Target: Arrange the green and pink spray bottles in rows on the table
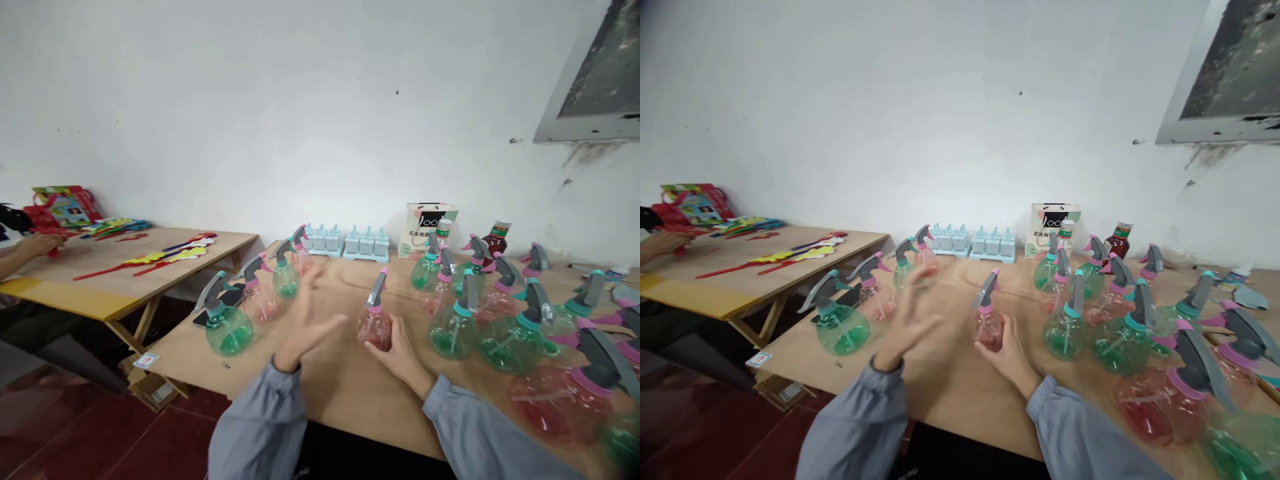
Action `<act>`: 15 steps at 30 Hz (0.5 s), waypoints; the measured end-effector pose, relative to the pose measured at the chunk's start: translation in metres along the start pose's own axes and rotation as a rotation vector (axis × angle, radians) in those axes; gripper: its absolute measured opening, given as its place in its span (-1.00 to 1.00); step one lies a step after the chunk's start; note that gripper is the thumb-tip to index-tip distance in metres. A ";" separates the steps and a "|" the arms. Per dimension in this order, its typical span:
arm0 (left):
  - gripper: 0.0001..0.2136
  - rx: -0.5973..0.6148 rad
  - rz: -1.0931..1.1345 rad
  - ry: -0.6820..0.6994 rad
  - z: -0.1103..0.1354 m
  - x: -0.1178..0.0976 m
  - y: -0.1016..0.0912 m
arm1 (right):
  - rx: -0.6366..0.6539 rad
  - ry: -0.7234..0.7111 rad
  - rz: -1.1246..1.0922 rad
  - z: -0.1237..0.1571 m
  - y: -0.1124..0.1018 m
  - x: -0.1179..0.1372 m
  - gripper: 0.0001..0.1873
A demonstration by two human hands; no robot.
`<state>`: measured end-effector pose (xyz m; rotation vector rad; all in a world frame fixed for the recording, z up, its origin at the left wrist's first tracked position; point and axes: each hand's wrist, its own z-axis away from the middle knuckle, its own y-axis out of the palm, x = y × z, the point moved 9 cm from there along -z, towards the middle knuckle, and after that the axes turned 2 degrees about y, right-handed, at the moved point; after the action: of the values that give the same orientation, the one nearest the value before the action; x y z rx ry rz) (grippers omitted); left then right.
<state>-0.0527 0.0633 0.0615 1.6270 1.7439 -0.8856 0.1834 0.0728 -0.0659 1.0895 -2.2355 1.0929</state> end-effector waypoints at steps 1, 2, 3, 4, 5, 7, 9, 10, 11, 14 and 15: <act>-0.06 0.151 0.027 0.037 0.000 0.000 0.035 | 0.029 -0.009 -0.015 0.001 0.001 0.002 -0.27; -0.06 0.287 0.069 0.029 0.001 0.004 0.067 | 0.056 -0.023 -0.029 0.003 0.001 0.004 -0.28; -0.10 0.406 0.108 0.007 0.002 0.009 0.093 | 0.080 -0.039 -0.036 0.004 0.001 0.006 -0.28; -0.19 0.460 0.135 -0.022 0.002 0.016 0.110 | 0.102 -0.053 -0.031 0.006 0.001 0.008 -0.26; -0.28 0.477 0.153 -0.046 -0.001 0.022 0.120 | 0.120 -0.065 -0.014 0.008 -0.001 0.009 -0.23; -0.38 0.467 0.184 -0.077 -0.007 0.033 0.124 | 0.138 -0.091 0.050 0.014 -0.011 0.013 -0.11; -0.36 0.444 0.246 -0.127 -0.012 0.046 0.116 | 0.101 -0.184 0.125 0.022 -0.033 0.024 -0.04; -0.36 0.417 0.295 -0.171 -0.013 0.054 0.109 | 0.044 -0.271 0.163 0.027 -0.049 0.032 -0.05; -0.38 0.376 0.353 -0.232 -0.014 0.064 0.101 | -0.041 -0.376 0.205 0.034 -0.068 0.042 -0.09; -0.50 0.228 0.511 -0.423 -0.010 0.092 0.083 | -0.357 -0.584 0.384 0.059 -0.125 0.055 -0.08; -0.51 0.188 0.549 -0.462 -0.008 0.098 0.080 | -0.418 -0.569 0.443 0.063 -0.138 0.051 -0.05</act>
<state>0.0196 0.1312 -0.0179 1.7206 0.8623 -1.0590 0.2607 -0.0536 -0.0064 0.8075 -3.0774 0.4290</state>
